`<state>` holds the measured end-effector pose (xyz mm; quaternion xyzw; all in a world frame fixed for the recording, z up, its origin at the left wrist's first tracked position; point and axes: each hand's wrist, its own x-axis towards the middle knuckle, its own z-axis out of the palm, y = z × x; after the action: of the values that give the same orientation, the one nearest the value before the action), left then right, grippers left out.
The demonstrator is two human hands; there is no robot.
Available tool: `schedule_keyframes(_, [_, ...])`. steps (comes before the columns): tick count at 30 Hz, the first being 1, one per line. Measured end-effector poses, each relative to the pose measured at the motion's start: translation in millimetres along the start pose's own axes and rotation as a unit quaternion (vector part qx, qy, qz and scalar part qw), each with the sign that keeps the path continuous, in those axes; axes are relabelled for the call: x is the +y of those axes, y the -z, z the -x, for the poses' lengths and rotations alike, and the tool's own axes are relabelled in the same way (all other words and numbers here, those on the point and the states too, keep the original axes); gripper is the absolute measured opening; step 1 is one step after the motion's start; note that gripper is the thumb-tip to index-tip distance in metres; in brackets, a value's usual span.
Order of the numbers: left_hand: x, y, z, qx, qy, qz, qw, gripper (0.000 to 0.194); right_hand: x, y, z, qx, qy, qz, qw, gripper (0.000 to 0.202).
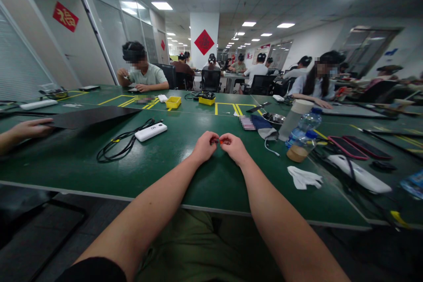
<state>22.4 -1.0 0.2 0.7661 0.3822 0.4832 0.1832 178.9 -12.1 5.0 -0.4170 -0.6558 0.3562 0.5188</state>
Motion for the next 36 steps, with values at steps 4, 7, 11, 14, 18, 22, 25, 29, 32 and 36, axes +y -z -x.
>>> schedule_keyframes(4, [2,3.3,1,-0.003,-0.012,-0.031,0.999,0.025,2,0,0,0.009,0.015,0.021,1.0,0.016])
schedule_keyframes(7, [1,4.0,0,0.0,-0.009,-0.033,0.999,0.021,4,1,0,0.017,0.013,0.036,0.999,0.014])
schedule_keyframes(11, [-2,2.4,0,0.009,0.029,-0.006,1.0,0.014,5,2,-1,0.028,0.009,0.048,0.998,0.015])
schedule_keyframes(14, [-6,0.7,0,0.009,0.059,0.028,0.998,0.01,3,3,-1,0.035,0.004,0.047,0.998,0.017])
schedule_keyframes(18, [-11,-1.2,0,-0.008,0.081,0.07,0.994,0.012,3,4,0,0.045,0.003,0.038,0.998,0.019])
schedule_keyframes(22, [-12,-0.7,-1,-0.014,0.103,0.109,0.989,0.013,4,5,1,0.054,0.002,0.032,0.998,0.02])
schedule_keyframes(25, [-10,1.1,-2,-0.022,0.123,0.149,0.981,0.013,4,4,1,0.049,-0.001,0.013,0.999,0.02])
schedule_keyframes(29, [-5,3.3,-3,-0.024,0.143,0.193,0.97,0.015,4,5,-1,0.05,-0.003,-0.006,0.999,0.025])
schedule_keyframes(32, [-1,5.0,-3,-0.03,0.155,0.207,0.966,0.016,6,5,-2,0.044,-0.004,-0.007,0.999,0.03])
schedule_keyframes(36, [3,7.3,-2,-0.039,0.163,0.203,0.965,0.016,7,6,-1,0.032,-0.007,-0.013,0.999,0.03])
